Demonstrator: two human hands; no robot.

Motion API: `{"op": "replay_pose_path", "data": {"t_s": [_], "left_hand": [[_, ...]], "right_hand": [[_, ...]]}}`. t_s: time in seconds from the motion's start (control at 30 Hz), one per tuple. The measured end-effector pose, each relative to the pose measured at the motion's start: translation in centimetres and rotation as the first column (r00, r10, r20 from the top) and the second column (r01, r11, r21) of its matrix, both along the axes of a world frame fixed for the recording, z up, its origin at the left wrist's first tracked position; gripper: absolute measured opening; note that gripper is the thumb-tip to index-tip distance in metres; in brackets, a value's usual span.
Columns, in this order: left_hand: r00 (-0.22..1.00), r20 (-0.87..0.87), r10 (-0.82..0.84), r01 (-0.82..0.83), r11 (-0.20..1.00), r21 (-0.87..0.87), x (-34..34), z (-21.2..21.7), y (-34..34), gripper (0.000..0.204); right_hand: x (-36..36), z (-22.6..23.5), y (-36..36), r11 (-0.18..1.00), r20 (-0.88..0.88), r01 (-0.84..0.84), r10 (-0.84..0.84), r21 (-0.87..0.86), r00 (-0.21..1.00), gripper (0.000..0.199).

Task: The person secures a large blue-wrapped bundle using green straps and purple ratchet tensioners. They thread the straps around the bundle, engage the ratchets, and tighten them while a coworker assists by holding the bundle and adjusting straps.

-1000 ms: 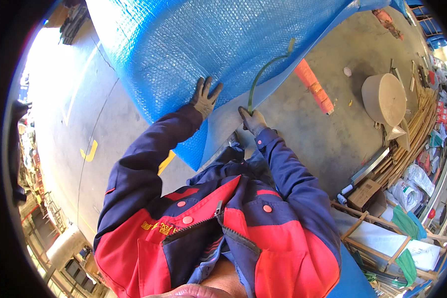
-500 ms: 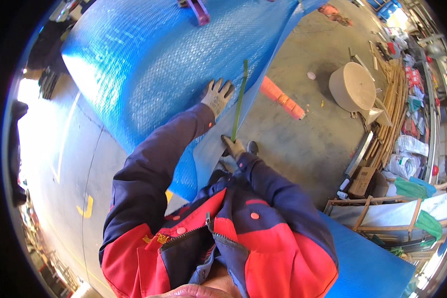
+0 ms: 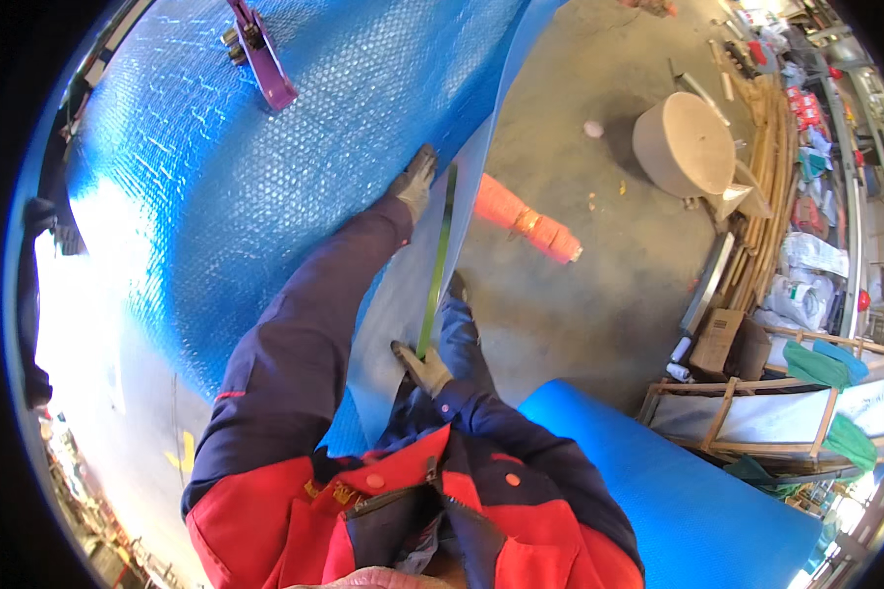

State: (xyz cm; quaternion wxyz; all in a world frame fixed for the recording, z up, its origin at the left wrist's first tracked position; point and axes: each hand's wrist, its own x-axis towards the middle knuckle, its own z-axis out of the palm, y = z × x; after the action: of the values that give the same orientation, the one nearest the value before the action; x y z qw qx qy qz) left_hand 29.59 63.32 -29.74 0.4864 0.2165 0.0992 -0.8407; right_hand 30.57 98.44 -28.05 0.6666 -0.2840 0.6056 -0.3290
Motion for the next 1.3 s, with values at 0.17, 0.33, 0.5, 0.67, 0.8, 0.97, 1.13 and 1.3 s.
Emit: {"op": "replay_pose_path", "data": {"t_s": [0.17,0.33,0.5,0.67,0.8,0.97,1.13,1.3], "left_hand": [[-0.054,0.945,0.324,0.830,0.540,-0.137,5.7,-5.7,4.0,0.048],[-0.241,0.278,0.930,0.917,0.125,0.379,20.2,-2.6,20.6,0.046],[-0.567,0.652,0.504,0.808,0.494,0.321,28.7,2.6,35.5,0.044],[-0.623,0.704,0.340,0.722,0.596,0.351,27.3,4.2,33.8,0.054],[-0.464,0.855,0.231,0.772,0.579,0.262,28.6,9.8,34.6,0.052],[-0.379,0.707,0.598,0.870,0.490,0.052,37.6,19.1,44.9,0.046],[-0.600,0.743,0.297,0.738,0.564,0.371,42.3,18.7,49.5,0.035],[-0.434,0.683,0.588,0.852,0.515,0.098,34.2,10.9,40.6,0.027]], "right_hand": [[0.1,5.2,-3.4,0.993,0.099,-0.122,0.121,0.000,0.988,0.042],[0.1,7.3,-5.9,0.971,0.077,-0.238,0.235,0.028,0.969,0.042],[-0.4,5.0,-5.2,0.972,0.095,-0.224,0.230,-0.072,0.969,0.044],[0.4,2.2,-6.1,0.931,0.392,-0.345,0.276,0.117,0.878,0.043],[1.4,4.0,-6.9,0.960,0.443,-0.202,0.098,0.195,0.891,0.044],[1.3,6.5,-5.5,0.953,0.287,-0.120,0.036,0.280,0.957,0.046],[-0.8,2.4,-3.4,0.984,0.271,-0.153,0.124,0.089,0.955,0.034],[-3.2,-4.5,-1.7,0.989,0.021,-0.144,0.145,-0.027,0.989,0.038]]}}
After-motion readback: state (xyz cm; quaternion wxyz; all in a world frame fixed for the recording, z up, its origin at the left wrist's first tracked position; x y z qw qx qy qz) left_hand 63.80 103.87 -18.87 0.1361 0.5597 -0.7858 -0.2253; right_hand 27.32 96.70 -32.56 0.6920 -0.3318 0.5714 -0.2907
